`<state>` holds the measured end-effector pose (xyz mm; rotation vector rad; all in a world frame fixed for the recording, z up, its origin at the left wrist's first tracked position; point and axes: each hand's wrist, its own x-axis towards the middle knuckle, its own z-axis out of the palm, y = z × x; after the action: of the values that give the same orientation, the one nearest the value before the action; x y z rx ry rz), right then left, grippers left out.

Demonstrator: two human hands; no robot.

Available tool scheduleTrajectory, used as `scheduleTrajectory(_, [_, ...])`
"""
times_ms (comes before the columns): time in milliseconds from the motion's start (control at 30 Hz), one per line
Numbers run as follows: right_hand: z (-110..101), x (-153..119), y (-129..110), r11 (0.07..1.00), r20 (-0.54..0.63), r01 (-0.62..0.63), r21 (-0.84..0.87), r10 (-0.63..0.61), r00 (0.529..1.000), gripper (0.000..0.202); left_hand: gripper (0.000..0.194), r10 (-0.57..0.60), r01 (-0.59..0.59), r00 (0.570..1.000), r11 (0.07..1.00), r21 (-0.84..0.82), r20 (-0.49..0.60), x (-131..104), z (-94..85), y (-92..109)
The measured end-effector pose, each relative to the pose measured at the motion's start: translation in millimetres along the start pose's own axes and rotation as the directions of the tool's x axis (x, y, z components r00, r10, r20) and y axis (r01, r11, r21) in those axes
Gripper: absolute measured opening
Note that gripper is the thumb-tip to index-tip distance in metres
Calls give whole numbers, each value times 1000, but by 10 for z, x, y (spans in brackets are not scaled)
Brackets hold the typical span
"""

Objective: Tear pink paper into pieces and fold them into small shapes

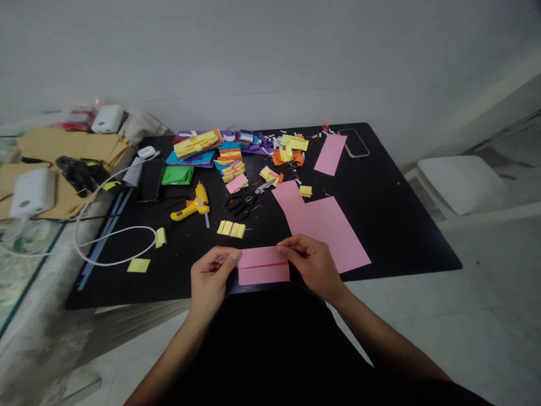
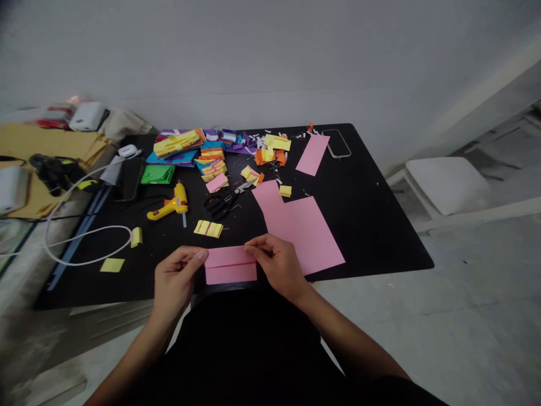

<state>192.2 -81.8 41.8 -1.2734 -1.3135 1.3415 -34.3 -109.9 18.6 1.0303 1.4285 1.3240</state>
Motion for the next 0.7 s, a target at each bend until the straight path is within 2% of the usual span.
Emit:
scheduleTrajectory(67, [5, -5, 9, 1000, -23, 2, 12, -1, 1000, 16, 20, -22, 22, 1000, 999, -31, -1, -10, 33, 5])
scheduleTrajectory(200, [-15, -22, 33, 1000, -69, -8, 21, 9, 998, 17, 25, -84, 88, 989, 996, -25, 124, -42, 89, 46])
scheduleTrajectory(433, [-32, -44, 46, 997, -64, -46, 58, 50, 997, 18, 24, -101, 96, 990, 993, 64, 93, -30, 87, 72])
scheduleTrajectory(567, [-81, -29, 39, 994, 16, -97, 54, 96, 995, 20, 25, -118, 102, 981, 989, 110, 152, 36, 21, 68])
scheduleTrajectory(700, [-143, -2, 36, 981, 212, -194, 30, 183, 960, 22, 24, -154, 103, 937, 980, 172, 314, 116, -32, 115])
